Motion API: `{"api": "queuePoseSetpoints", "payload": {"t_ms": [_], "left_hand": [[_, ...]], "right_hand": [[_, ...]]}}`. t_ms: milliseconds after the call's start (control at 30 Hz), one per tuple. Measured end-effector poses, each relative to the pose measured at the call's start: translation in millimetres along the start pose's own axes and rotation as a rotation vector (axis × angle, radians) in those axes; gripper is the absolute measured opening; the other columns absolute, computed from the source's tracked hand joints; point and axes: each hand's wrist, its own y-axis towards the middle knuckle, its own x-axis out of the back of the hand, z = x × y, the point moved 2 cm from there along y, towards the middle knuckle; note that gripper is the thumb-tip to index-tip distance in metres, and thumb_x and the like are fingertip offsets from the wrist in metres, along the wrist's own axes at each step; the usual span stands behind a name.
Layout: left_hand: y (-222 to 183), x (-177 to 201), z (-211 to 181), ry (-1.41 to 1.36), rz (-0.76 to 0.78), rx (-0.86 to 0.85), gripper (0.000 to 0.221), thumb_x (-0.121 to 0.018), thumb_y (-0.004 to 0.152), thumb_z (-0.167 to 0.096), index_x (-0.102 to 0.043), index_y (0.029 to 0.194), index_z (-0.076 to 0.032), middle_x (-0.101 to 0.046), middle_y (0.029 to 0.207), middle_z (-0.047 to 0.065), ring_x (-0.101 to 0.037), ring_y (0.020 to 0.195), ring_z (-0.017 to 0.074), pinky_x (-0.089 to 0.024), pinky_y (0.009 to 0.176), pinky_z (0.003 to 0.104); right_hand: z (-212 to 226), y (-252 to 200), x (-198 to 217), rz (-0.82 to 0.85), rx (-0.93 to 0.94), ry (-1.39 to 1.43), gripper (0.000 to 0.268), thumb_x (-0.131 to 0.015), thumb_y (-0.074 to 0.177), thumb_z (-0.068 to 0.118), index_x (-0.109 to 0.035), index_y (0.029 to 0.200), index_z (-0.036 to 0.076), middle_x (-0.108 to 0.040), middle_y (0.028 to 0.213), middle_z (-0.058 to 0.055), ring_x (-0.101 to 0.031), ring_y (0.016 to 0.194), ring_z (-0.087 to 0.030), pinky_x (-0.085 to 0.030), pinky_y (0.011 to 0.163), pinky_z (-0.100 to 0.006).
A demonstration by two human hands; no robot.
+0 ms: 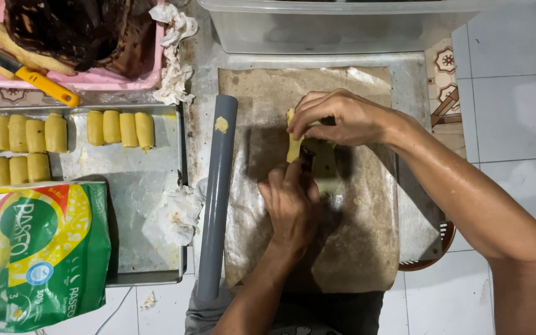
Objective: Wrapping chocolate-coated banana pieces in dough to prepare snacks.
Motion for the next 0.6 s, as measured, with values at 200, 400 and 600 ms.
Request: {"api": "queuePoseSetpoints", "payload": {"t_ms": [200,400,600], "left_hand": [[11,7,-10,0.072,0.005,-0.108,0.047,-0.064,0.083,0.009,-0.057,0.128,-0.004,-0.06,0.094,0.014,-0.059,0.074,0.0302,-0.039,0.066,0.041],[8,3,-5,0.004,-0.018,-0.016,0.046,-0.065,0.085,0.004,-0.056,0.128,-0.008,-0.057,0.094,0.01,-0.058,0.07,0.0289,-0.042,0.062,0.04],[8,9,0,-0.273,0.1,0.271,0.059,-0.072,0.08,0.002,-0.048,0.133,-0.006,-0.052,0.096,0.011,-0.06,0.065,0.0335,-0.05,0.058,0.044]], "right_hand": [[-9,-11,-2,-0.046,0.017,-0.086,0.019,-0.071,0.089,-0.001,-0.079,0.1,0.012,-0.076,0.112,-0.007,-0.062,0.105,-0.028,-0.049,0.094,-0.045],[-14,-17,-9,-0.068,0.042,-0.152,0.025,-0.07,0.089,-0.002,-0.08,0.107,0.012,-0.073,0.118,-0.007,-0.061,0.107,-0.028,-0.05,0.095,-0.044],[-16,-17,-12,-0.062,0.009,-0.132,0.022,-0.068,0.091,-0.005,-0.079,0.107,0.005,-0.074,0.115,-0.012,-0.063,0.109,-0.03,-0.051,0.095,-0.046]]}}
